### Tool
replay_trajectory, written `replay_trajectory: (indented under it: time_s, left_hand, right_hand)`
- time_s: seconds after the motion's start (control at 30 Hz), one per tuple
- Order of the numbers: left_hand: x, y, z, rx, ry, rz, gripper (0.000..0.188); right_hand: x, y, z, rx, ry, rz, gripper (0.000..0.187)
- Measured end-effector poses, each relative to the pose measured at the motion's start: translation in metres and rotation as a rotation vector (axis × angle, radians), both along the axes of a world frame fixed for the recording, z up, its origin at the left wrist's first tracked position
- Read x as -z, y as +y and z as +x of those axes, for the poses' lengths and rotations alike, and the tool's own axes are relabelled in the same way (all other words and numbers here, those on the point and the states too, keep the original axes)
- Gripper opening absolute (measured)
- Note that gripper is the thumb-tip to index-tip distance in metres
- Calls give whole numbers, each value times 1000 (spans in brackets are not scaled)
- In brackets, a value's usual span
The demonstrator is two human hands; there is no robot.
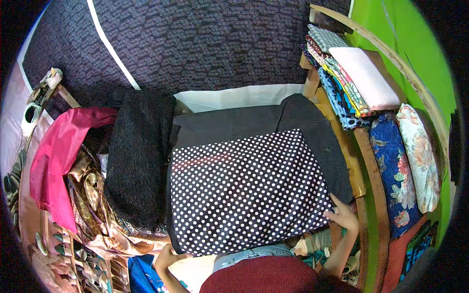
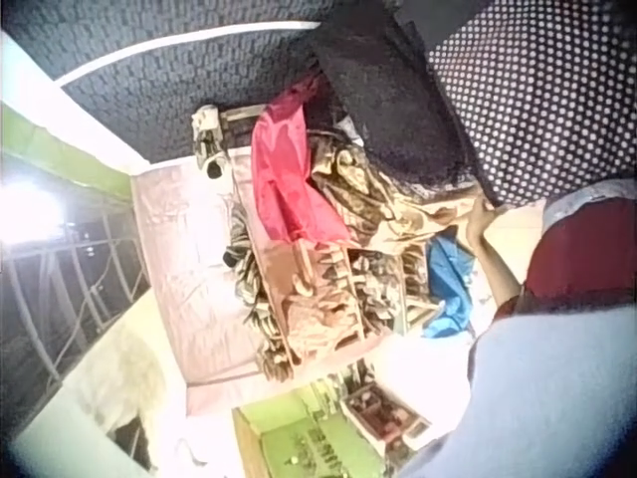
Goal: The recorder selects a piece of black and white polka-dotted fabric from a pile, lays it flat on a surface, and folds it neatly.
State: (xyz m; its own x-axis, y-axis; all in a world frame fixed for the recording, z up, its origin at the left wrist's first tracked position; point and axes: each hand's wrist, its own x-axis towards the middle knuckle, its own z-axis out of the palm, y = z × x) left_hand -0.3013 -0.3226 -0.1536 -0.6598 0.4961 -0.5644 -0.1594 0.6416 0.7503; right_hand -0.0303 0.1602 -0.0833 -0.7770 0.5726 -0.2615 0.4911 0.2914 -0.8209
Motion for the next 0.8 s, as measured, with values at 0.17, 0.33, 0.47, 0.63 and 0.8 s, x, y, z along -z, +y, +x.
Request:
replay_trajectory:
  time_s: [0.17,0.33,0.47,0.63,0.8]
  left_hand:
    - [-23,14,-4,25,138,60,66]
    - [18,11,-26,-285,83,79,38]
    - [-35,78,-1,-453,481,82,35]
    - [-6,75,8,-602,503,78,52]
    - [11,68,4,-611,555,-15,55]
  right_hand:
    - [-11,29,-67,-21,-282,444,62]
    - [23,77,-156,114,-253,469,77]
    - [33,57,-170,273,-108,575,52]
    - [28,-13,-181,-250,274,737,37]
    - [37,-28,-176,-406,234,801,40]
